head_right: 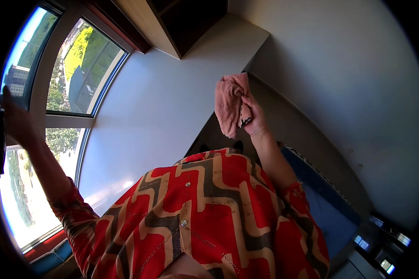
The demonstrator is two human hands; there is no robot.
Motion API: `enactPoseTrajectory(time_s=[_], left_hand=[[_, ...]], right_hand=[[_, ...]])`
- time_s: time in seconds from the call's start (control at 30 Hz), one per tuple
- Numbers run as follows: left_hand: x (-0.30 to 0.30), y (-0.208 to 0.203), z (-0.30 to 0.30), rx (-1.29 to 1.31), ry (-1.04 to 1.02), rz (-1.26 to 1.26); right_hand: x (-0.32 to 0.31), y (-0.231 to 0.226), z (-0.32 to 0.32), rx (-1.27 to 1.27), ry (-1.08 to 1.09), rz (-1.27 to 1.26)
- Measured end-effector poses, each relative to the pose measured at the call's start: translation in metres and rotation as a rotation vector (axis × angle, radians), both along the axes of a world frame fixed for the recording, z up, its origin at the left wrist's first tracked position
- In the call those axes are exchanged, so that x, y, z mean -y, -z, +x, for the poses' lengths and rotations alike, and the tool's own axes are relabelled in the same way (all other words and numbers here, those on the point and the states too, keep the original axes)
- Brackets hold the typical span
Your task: The person wipes a window glass and frame with a cloth, moving the cloth in circular and linear motions across the surface while holding the window pane open.
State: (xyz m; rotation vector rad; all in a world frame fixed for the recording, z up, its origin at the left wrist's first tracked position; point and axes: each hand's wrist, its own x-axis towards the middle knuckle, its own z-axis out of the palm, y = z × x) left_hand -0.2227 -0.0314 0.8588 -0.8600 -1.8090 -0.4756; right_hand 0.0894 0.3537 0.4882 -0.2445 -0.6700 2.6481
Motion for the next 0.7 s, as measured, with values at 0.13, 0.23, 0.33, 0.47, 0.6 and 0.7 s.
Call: enactPoseTrajectory(time_s=[0.13, 0.23, 0.33, 0.47, 0.6, 0.7], left_hand=[[-0.138, 0.147, 0.072, 1.073, 0.434, -0.044], [-0.183, 0.242, 0.094, 1.464, 0.72, -0.437], [-0.223, 0.287, 0.117, 1.739, 0.89, -0.54], [-0.291, 0.321, 0.211, 2.108, 1.266, -0.321], [-0.338, 0.331, 0.282, 2.22, 1.337, -0.131], [-0.345, 0.349, 0.284, 2.329, 1.244, 0.055]], right_hand=[[-0.021, -0.003, 0.002, -0.012, 0.041, -0.004], [-0.025, -0.009, 0.016, 0.0, 0.048, -0.018], [-0.023, -0.016, 0.006, -0.029, 0.027, -0.041], [-0.044, -0.007, 0.06, -0.094, 0.037, -0.06], [-0.079, 0.017, 0.118, -0.084, 0.038, -0.077], [-0.081, 0.017, 0.119, 0.041, 0.072, 0.051]])
